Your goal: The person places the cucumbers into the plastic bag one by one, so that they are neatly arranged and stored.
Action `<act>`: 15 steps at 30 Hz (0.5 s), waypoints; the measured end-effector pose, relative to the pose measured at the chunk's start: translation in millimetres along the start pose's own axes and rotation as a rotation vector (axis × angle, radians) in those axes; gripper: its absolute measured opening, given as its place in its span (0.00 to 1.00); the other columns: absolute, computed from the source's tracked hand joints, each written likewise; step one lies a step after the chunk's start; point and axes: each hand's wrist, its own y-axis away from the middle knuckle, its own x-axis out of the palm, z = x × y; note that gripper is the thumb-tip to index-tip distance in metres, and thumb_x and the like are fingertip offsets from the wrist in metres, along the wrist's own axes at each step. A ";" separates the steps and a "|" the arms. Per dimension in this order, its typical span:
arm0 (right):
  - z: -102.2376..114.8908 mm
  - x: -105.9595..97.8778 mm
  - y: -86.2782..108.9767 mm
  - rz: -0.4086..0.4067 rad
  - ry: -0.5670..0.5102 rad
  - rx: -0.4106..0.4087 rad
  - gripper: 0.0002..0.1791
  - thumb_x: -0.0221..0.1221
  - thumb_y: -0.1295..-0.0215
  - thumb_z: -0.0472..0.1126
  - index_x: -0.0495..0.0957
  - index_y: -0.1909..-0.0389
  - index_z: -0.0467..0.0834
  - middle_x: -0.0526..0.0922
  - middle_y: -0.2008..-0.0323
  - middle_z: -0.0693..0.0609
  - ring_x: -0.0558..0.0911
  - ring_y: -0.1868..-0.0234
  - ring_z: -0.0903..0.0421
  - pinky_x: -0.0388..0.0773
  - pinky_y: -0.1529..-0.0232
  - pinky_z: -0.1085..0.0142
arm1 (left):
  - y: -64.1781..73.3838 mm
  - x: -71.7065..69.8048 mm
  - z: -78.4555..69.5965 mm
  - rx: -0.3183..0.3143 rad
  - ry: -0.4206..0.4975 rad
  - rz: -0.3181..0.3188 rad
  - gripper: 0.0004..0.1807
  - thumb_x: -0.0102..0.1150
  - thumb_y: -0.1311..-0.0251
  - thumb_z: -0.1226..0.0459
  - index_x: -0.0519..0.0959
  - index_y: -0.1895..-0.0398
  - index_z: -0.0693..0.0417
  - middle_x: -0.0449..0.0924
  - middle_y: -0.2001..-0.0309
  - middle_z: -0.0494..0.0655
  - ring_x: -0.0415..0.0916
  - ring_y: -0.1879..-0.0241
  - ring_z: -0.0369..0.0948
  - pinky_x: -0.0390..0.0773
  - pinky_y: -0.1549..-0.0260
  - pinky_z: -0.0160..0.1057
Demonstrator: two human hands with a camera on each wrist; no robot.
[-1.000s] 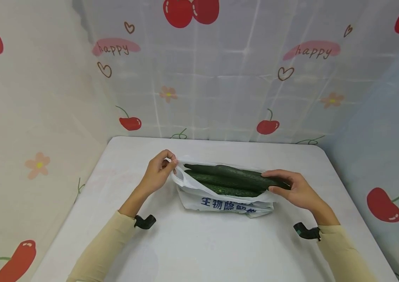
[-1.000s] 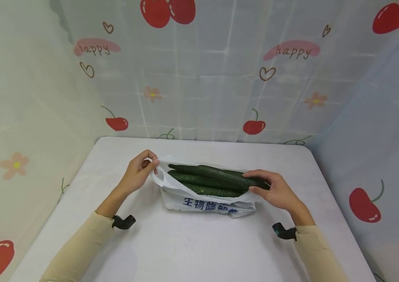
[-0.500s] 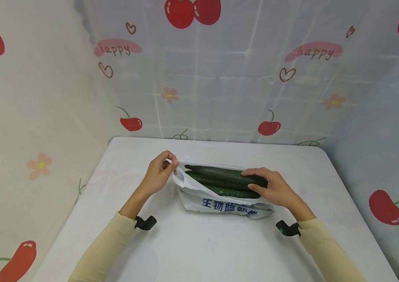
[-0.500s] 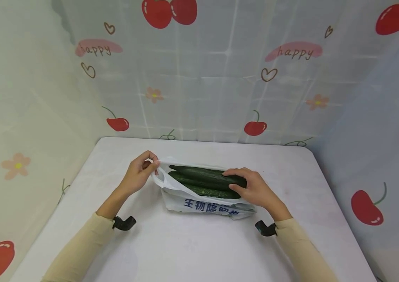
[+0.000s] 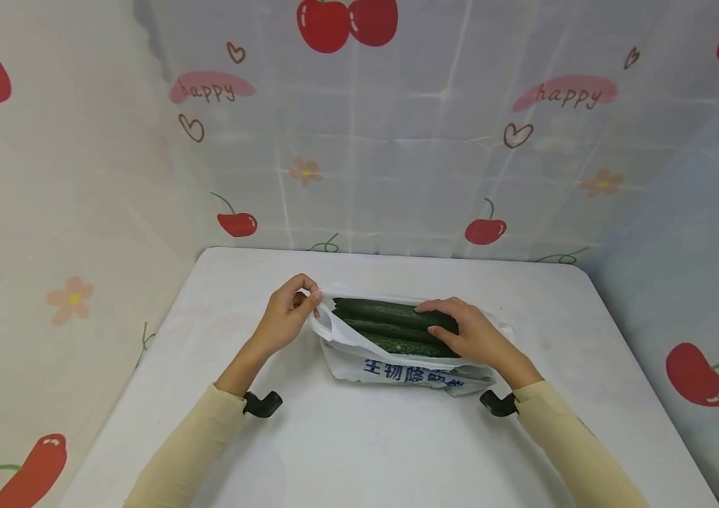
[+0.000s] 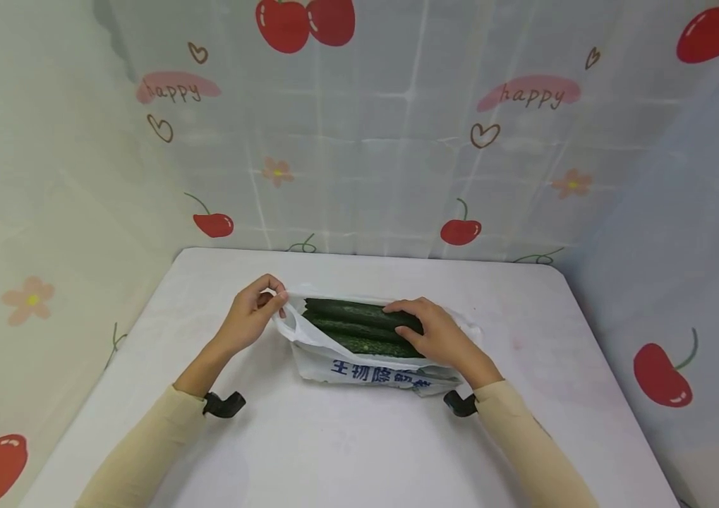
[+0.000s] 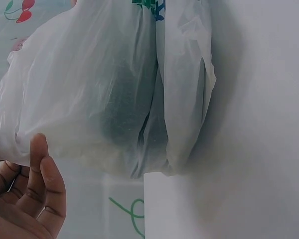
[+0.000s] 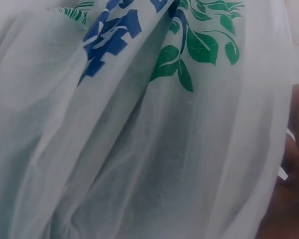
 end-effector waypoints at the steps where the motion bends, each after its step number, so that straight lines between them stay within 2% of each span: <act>1: 0.3 -0.4 0.5 0.001 0.000 -0.001 0.26 0.69 0.29 0.34 0.79 0.31 0.47 0.84 0.33 0.47 0.82 0.32 0.44 0.80 0.32 0.42 | 0.1 0.4 0.8 0.002 -0.001 0.001 0.07 0.59 0.20 0.59 0.77 0.54 0.53 0.82 0.65 0.54 0.79 0.71 0.40 0.70 0.71 0.34; 5: 0.1 -0.7 1.6 -0.001 0.003 -0.015 0.26 0.69 0.29 0.34 0.80 0.31 0.46 0.84 0.32 0.47 0.82 0.31 0.44 0.79 0.31 0.42 | 2.6 2.5 3.1 -0.005 -0.002 0.011 0.06 0.59 0.20 0.60 0.77 0.54 0.52 0.82 0.66 0.52 0.80 0.71 0.40 0.70 0.72 0.34; 11: -2.5 0.0 5.7 -0.040 0.014 -0.011 0.24 0.70 0.30 0.35 0.81 0.34 0.46 0.85 0.34 0.46 0.82 0.31 0.43 0.79 0.31 0.42 | 9.3 6.5 8.1 -0.022 -0.007 0.085 0.04 0.60 0.21 0.61 0.77 0.54 0.52 0.83 0.68 0.50 0.81 0.71 0.40 0.73 0.71 0.34; 15: -4.4 -0.5 7.2 -0.058 0.003 -0.019 0.24 0.69 0.29 0.35 0.81 0.33 0.45 0.85 0.34 0.46 0.82 0.31 0.43 0.79 0.31 0.42 | 10.6 8.2 10.2 -0.016 -0.008 0.094 0.04 0.60 0.21 0.61 0.77 0.54 0.51 0.83 0.67 0.50 0.83 0.70 0.39 0.74 0.70 0.34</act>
